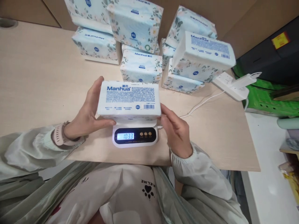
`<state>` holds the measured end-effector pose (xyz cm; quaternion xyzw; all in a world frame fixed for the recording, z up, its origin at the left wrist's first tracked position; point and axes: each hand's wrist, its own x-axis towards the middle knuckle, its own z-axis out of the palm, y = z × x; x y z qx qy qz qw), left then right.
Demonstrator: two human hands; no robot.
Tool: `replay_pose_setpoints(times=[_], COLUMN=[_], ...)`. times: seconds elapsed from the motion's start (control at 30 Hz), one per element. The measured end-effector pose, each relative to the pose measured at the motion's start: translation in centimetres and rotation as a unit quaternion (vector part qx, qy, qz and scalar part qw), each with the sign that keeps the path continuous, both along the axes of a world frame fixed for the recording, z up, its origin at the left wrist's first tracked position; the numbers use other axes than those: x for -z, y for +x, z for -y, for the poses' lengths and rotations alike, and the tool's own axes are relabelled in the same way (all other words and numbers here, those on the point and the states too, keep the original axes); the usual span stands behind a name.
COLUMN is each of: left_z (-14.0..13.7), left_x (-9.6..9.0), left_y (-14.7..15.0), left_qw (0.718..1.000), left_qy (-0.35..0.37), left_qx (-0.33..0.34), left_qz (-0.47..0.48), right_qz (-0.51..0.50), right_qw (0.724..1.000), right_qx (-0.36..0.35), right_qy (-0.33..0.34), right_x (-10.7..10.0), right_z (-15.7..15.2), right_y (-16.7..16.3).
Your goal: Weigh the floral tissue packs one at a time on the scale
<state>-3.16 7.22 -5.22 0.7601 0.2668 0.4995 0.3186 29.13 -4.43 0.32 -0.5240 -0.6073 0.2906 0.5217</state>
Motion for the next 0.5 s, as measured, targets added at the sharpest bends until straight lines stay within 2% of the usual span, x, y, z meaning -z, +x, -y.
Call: replay_pose_setpoints(times=[0.07,0.17,0.27,0.37,0.43,0.5], left_z=[-1.8,-4.8,-7.0,-8.2,-8.9,-9.3], left_x=[-0.9,-3.6,-6.1,-7.0,-6.7,-6.0], left_y=[-1.1,-5.3,-11.0,-15.7,-17.9,-19.8], left_qw=[1.0,0.995,0.984,0.959,0.929,0.902], left_qy=[-0.023,-0.091,-0.164,-0.2,-0.207,-0.217], left_qx=[0.002,0.007,-0.062,-0.194,-0.297,-0.363], left_qz=[0.014,0.028,0.03,0.049,0.07,0.081], right_qz=[0.004,0.003,-0.002,0.005,-0.001,-0.015], right_qw=[0.995,0.969,0.932,0.918,0.92,0.925], right_qx=[-0.085,-0.22,-0.325,-0.352,-0.347,-0.329], right_qy=[-0.051,-0.115,-0.164,-0.184,-0.183,-0.191], right_x=[-1.5,-3.9,-5.1,-4.9,-4.6,-4.4], right_z=[-0.2,-2.3,-5.8,-9.4,-11.5,-13.1], right_y=[-0.7,-2.6,-5.5,-8.1,-9.3,-10.2])
